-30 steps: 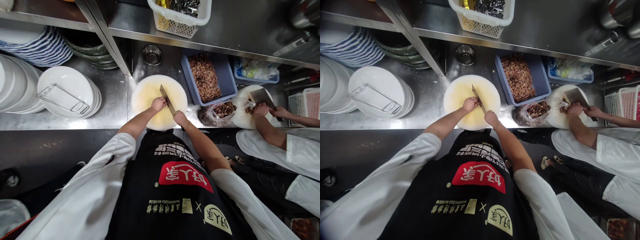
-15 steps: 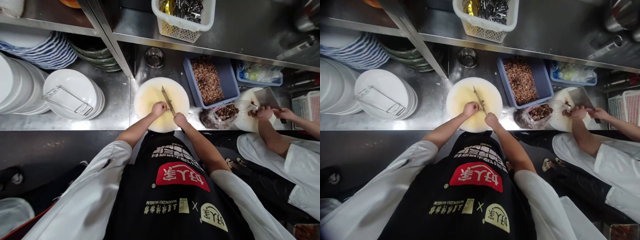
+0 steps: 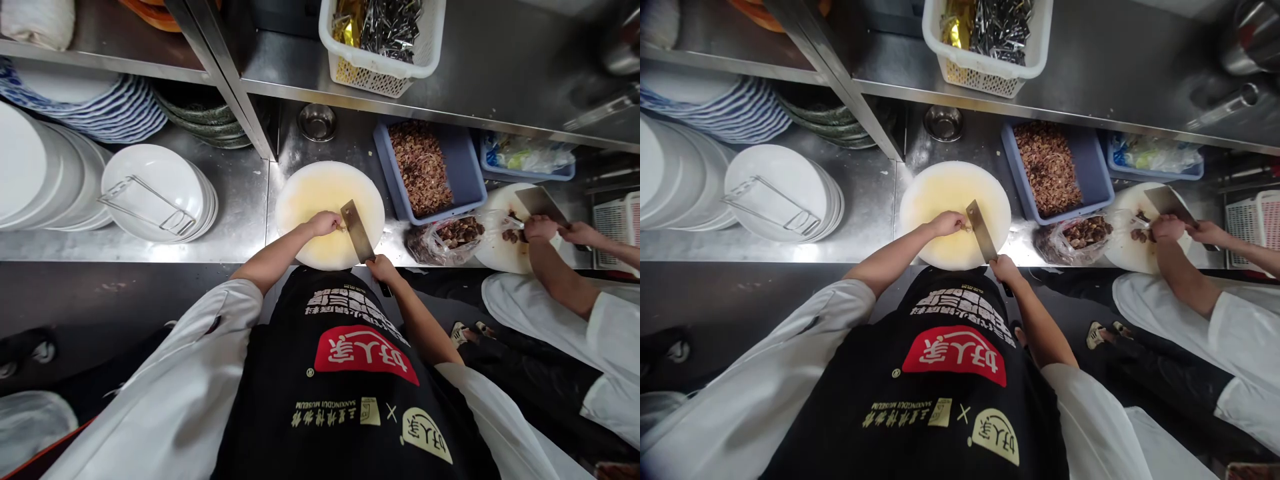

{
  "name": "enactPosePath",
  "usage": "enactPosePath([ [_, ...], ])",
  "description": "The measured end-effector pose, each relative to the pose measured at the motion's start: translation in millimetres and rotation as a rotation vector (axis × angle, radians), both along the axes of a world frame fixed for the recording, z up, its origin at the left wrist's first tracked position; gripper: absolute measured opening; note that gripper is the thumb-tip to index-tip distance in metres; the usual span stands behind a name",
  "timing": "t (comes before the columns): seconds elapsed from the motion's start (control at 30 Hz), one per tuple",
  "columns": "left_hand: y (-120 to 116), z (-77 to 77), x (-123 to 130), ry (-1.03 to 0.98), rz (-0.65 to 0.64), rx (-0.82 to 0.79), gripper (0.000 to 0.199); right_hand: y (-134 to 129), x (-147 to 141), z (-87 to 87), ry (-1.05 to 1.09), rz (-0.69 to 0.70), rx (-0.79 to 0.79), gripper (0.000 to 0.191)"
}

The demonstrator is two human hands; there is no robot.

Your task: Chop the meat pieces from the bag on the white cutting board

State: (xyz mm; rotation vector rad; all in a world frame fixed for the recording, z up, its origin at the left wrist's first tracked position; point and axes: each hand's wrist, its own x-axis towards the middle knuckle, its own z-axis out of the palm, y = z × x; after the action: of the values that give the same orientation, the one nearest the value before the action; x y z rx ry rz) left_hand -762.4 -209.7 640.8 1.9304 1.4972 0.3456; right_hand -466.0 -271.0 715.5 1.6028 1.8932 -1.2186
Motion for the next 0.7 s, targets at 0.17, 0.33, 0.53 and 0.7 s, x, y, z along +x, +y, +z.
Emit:
enactPosePath([
  [0.17, -12.6, -9.2, 1.9, 0.002, 0.069, 0.107, 0.025, -8.7, 8.4, 14.8, -0.044, -0.002, 0.046, 0.035],
  [0.33, -32.9, -22.4, 6.7, 0.081, 0.001, 0.305, 0.027, -9.4, 13.9, 26.9, -0.093, 0.099, 0.089, 0.037],
  [0.53, -28.4, -24.4, 3.5, 0.115, -0.221, 0.414, 0.035, -6.9, -1.7, 31.5, -0.197, 0.155, 0.190, 0.038],
  [0.7, -20.9, -25.3, -1.2, 0.158, -0.293, 0.418, 0.033, -1.1, -24.5, 29.7, -0.167, 0.163, 0.182, 0.038],
])
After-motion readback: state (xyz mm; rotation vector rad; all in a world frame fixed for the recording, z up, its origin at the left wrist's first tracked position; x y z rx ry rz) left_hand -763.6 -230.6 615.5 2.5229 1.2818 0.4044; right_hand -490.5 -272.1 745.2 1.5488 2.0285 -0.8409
